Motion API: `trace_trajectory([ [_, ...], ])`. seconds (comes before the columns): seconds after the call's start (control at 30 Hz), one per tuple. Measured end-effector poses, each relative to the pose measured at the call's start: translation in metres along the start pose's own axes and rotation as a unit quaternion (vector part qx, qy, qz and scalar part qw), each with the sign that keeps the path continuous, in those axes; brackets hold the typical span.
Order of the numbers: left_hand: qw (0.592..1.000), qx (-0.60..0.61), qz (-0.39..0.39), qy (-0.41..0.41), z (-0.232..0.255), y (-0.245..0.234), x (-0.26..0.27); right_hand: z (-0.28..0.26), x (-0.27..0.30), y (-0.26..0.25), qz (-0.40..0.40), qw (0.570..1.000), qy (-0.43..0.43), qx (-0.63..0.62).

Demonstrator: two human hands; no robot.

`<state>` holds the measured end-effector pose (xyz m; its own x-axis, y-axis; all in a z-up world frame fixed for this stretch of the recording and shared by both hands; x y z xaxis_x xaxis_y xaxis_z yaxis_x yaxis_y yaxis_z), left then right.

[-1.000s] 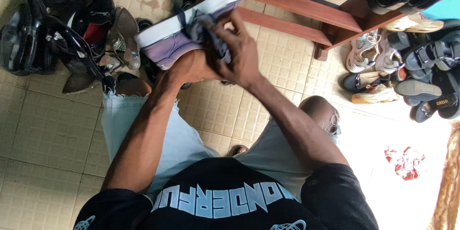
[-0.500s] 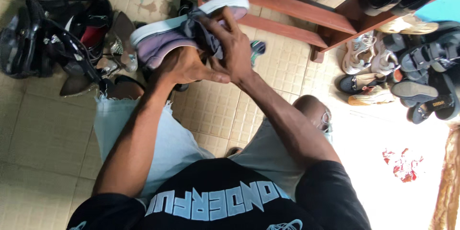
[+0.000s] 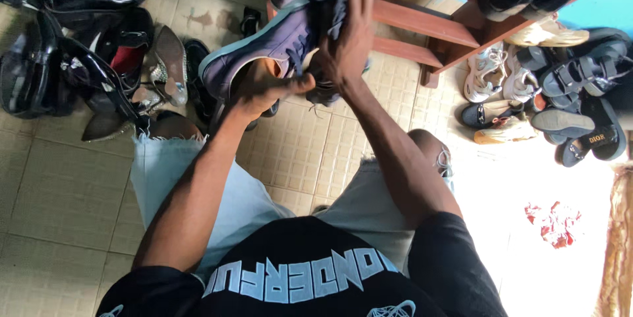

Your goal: The person sits on the floor and wipes several pairs of shoes with a dark cloth. They handle a purple sneaker, a black loafer, and other shoes, wiping the uppers and soles before placing them on a wooden shoe rack.

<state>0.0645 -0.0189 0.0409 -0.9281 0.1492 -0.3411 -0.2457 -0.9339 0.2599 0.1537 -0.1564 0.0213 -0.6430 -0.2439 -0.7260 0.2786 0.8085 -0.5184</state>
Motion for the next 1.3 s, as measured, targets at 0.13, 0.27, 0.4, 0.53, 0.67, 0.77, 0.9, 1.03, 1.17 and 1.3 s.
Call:
trace_trajectory([
  [0.13, 0.954, 0.061, 0.207, -0.210, -0.088, -0.045, 0.021, -0.035, 0.021, 0.010, -0.138, 0.984, -0.005, -0.112],
  [0.27, 0.965, 0.163, 0.171, -0.117, -0.098, -0.055, 0.018, -0.036, 0.031, 0.021, -0.192, 0.972, 0.071, -0.114],
  [0.4, 0.972, 0.159, 0.153, -0.075, -0.070, -0.035, 0.009, 0.022, 0.009, 0.012, -0.040, 0.997, 0.052, 0.028],
  [0.53, 0.975, 0.134, 0.166, -0.069, -0.067, -0.031, 0.009, 0.064, 0.009, 0.015, -0.037, 0.995, 0.097, 0.011],
  [0.67, 0.951, 0.251, 0.174, -0.053, -0.054, -0.026, 0.005, 0.026, 0.018, 0.011, 0.015, 0.999, 0.012, -0.042],
  [0.77, 0.917, 0.352, 0.172, -0.066, -0.050, -0.025, -0.003, -0.024, 0.028, 0.005, -0.034, 0.987, 0.027, -0.152],
  [0.9, 0.891, 0.391, 0.222, -0.063, -0.051, -0.046, 0.006, -0.082, 0.035, 0.008, -0.170, 0.969, 0.069, -0.166],
  [1.03, 0.886, 0.417, 0.197, -0.053, -0.043, -0.047, 0.001, -0.065, 0.028, 0.018, -0.179, 0.971, 0.104, -0.121],
  [1.17, 0.893, 0.408, 0.178, -0.069, -0.035, -0.033, -0.001, -0.009, 0.009, 0.014, -0.029, 0.996, 0.074, -0.034],
  [1.3, 0.907, 0.383, 0.156, -0.073, -0.033, -0.022, -0.001, 0.052, 0.009, 0.011, 0.021, 0.991, 0.120, -0.061],
])
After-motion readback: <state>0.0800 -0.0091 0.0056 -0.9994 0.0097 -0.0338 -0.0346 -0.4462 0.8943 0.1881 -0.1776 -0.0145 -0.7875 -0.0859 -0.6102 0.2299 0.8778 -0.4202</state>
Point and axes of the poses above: each hand's wrist, its own x-axis away from the middle knuckle, its own y-axis out of the palm, z = x × y, the point moved 8 cm from there along -x, towards the middle knuckle, and after that the axes turned 2 degrees about -z, right-handed, at the moved point
